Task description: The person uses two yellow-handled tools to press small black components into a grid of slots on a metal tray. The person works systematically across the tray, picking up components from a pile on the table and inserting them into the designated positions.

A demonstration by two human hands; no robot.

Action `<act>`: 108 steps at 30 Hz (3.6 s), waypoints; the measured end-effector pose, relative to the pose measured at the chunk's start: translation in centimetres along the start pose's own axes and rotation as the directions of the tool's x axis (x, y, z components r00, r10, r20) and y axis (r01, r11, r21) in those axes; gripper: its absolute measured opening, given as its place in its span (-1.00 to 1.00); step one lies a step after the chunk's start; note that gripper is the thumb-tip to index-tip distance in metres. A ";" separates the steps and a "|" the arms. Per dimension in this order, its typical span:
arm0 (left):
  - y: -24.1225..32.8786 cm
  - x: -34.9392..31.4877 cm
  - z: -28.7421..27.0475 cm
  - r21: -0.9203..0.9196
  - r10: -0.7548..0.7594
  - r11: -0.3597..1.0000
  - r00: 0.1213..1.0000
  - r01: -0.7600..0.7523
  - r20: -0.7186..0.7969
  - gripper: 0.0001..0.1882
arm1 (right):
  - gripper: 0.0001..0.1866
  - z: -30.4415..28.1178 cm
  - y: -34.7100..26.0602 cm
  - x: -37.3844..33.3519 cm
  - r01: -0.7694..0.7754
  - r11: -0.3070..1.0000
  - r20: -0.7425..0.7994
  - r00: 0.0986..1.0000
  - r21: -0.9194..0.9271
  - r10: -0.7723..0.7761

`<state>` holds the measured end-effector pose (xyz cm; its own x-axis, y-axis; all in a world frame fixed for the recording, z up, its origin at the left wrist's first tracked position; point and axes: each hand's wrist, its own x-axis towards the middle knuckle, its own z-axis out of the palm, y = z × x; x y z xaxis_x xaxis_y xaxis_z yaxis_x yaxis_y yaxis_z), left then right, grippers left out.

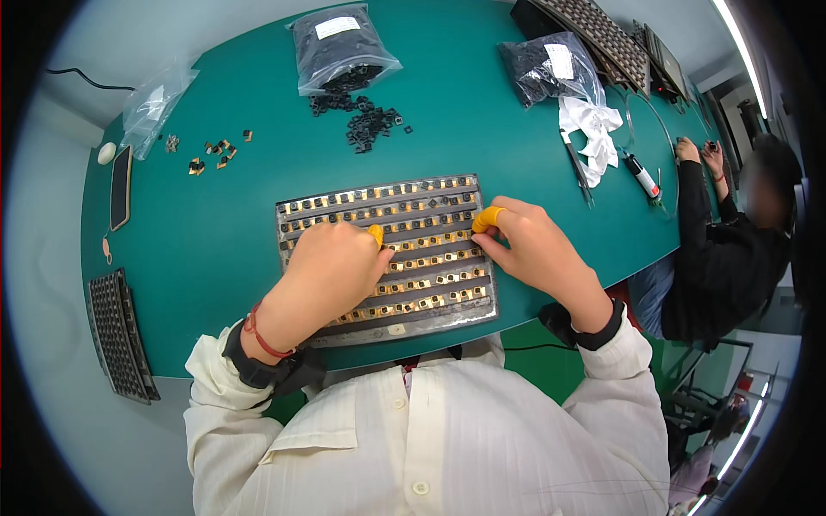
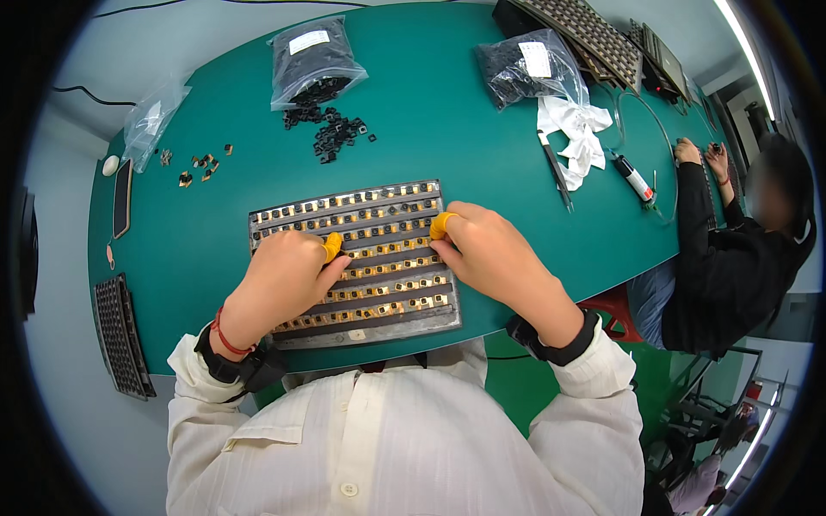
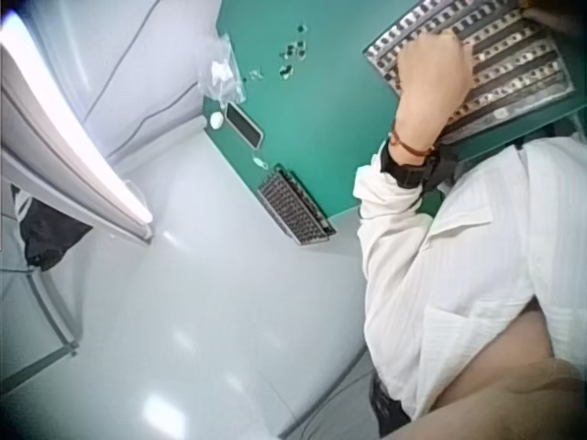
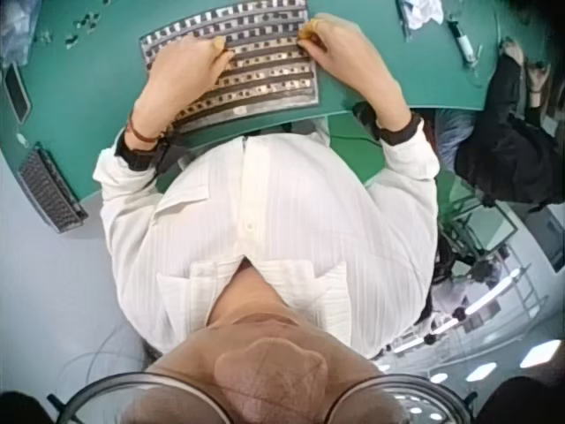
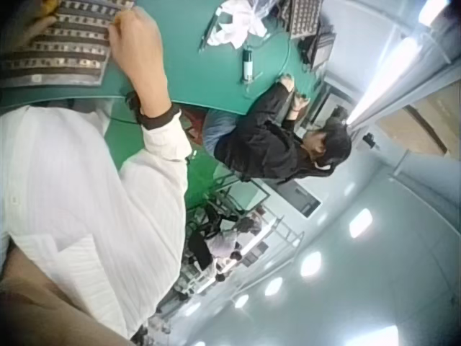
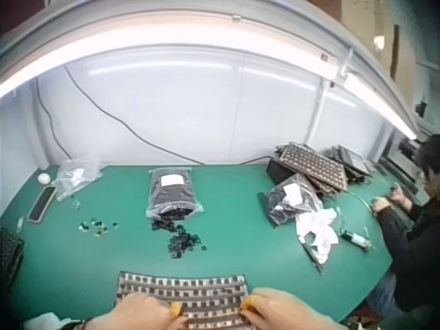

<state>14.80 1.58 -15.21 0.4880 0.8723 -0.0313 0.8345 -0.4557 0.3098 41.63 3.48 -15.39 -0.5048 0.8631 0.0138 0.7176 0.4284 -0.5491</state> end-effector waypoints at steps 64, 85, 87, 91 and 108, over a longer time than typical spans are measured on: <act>-7.9 1.1 -1.8 -0.349 -0.268 0.918 0.942 0.187 -0.200 -0.83 | -0.81 0.9 -0.9 14.0 -0.074 0.996 0.048 0.996 0.054 0.071; -7.7 -7.2 -1.8 -0.203 -0.112 0.976 0.985 0.083 -0.134 -0.88 | -0.80 1.3 -2.2 13.8 -0.111 0.993 0.044 0.993 -0.029 0.112; -7.6 -7.4 -1.8 -0.178 -0.098 0.981 0.987 0.074 -0.131 -0.88 | -0.81 1.1 -2.4 13.6 -0.114 0.993 0.043 0.992 -0.041 0.116; -7.4 -8.1 -1.6 -0.136 -0.101 0.988 0.978 0.076 -0.185 -0.84 | -0.84 0.5 -2.5 12.0 -0.041 0.999 0.027 0.999 -0.017 0.042; -6.4 -9.9 -1.2 -0.034 -0.117 0.993 0.979 0.113 -0.169 -0.79 | -0.85 -2.3 -1.4 1.6 -0.101 0.995 -0.064 0.993 0.019 0.102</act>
<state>4.34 -3.89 -15.71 0.3368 0.9369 0.0936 0.8750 -0.3481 0.3365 40.91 4.91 -12.68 -0.3971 0.9177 0.0111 0.7560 0.3339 -0.5630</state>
